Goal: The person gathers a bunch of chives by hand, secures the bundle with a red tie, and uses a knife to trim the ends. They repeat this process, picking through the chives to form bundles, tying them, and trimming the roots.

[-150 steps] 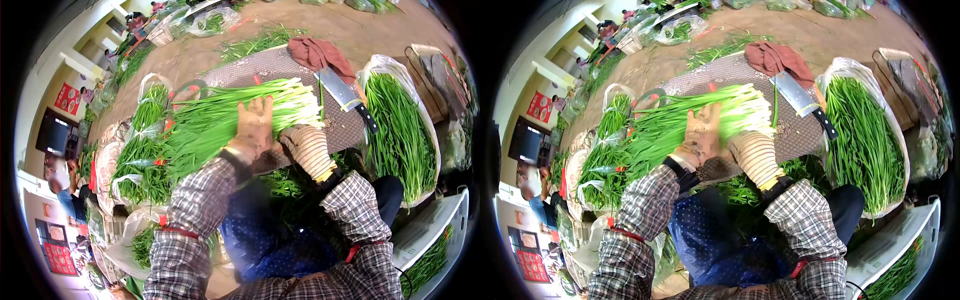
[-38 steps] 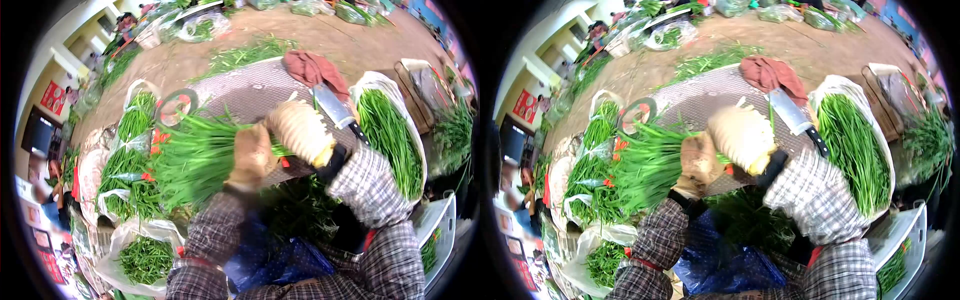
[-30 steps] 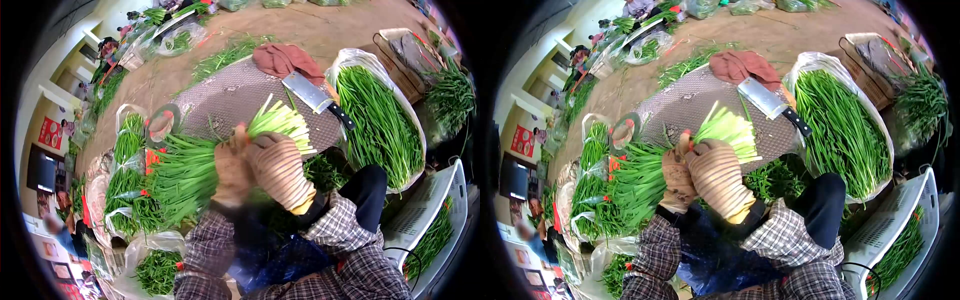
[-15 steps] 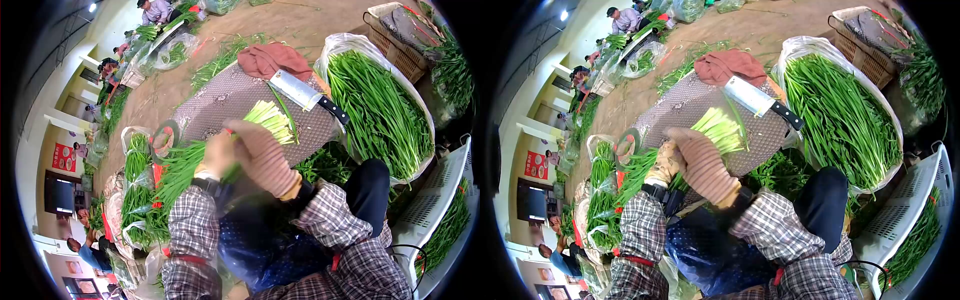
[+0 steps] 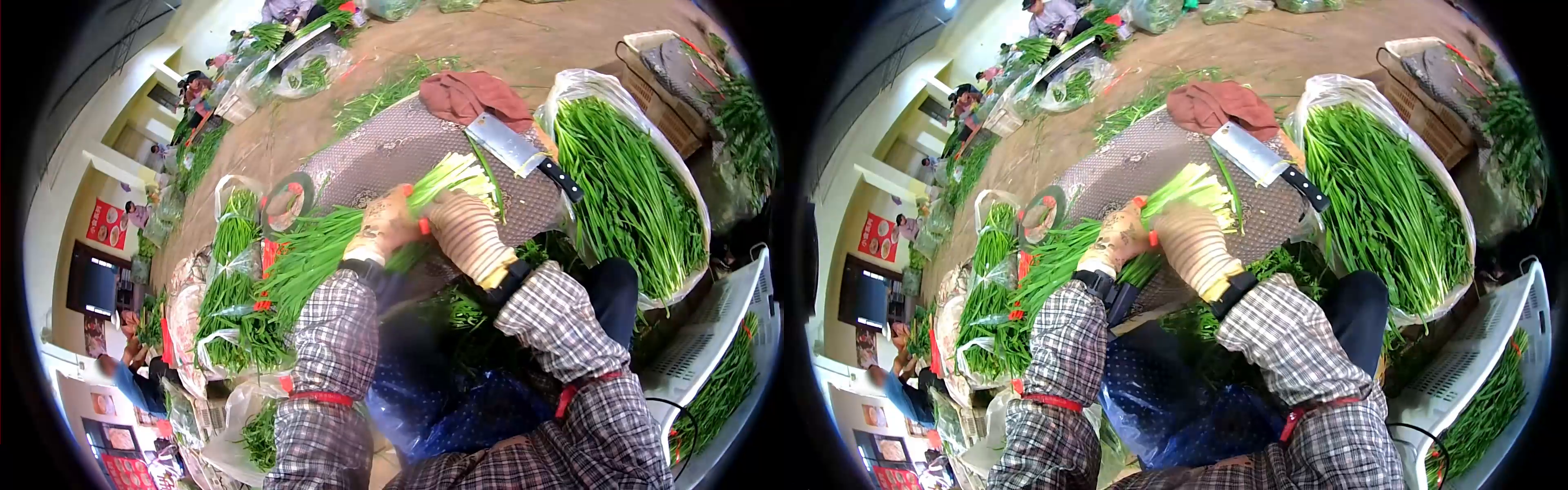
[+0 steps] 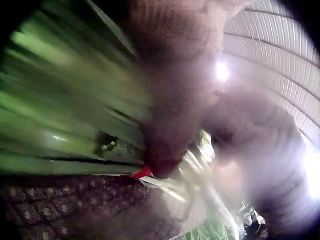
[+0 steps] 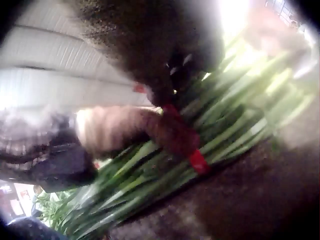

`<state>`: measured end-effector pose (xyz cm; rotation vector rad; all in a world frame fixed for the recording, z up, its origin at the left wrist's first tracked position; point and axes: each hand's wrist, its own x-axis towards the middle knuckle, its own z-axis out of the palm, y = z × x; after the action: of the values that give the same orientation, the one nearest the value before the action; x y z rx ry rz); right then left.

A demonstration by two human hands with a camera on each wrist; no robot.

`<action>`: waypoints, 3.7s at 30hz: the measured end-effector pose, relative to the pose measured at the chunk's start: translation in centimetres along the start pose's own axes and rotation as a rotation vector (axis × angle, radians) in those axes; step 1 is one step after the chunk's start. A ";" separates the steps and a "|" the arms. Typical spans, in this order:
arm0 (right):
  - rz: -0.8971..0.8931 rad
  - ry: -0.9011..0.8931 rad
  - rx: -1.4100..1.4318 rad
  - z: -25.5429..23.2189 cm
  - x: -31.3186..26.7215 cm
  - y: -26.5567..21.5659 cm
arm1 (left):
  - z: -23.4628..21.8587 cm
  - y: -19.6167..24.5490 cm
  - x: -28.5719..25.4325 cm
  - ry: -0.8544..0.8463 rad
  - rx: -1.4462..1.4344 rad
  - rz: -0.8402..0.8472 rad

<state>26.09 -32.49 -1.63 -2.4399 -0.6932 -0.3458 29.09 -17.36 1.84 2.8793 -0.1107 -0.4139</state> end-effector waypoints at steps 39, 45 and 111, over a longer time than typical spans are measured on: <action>-0.045 0.037 -0.053 0.0 1.1 -0.9 | 5.8 -0.3 -3.2 0.904 -0.279 0.274; 0.047 0.096 0.160 1.4 2.7 1.7 | 6.4 -1.2 -2.4 0.781 -0.460 0.251; -0.169 -0.183 -0.451 -3.5 -2.5 2.1 | -0.8 -0.1 2.3 -0.020 -0.048 0.424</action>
<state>24.84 -37.02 -0.70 -2.8725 -0.9932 -0.3811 31.48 -17.30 1.91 2.7014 -0.6883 -0.3539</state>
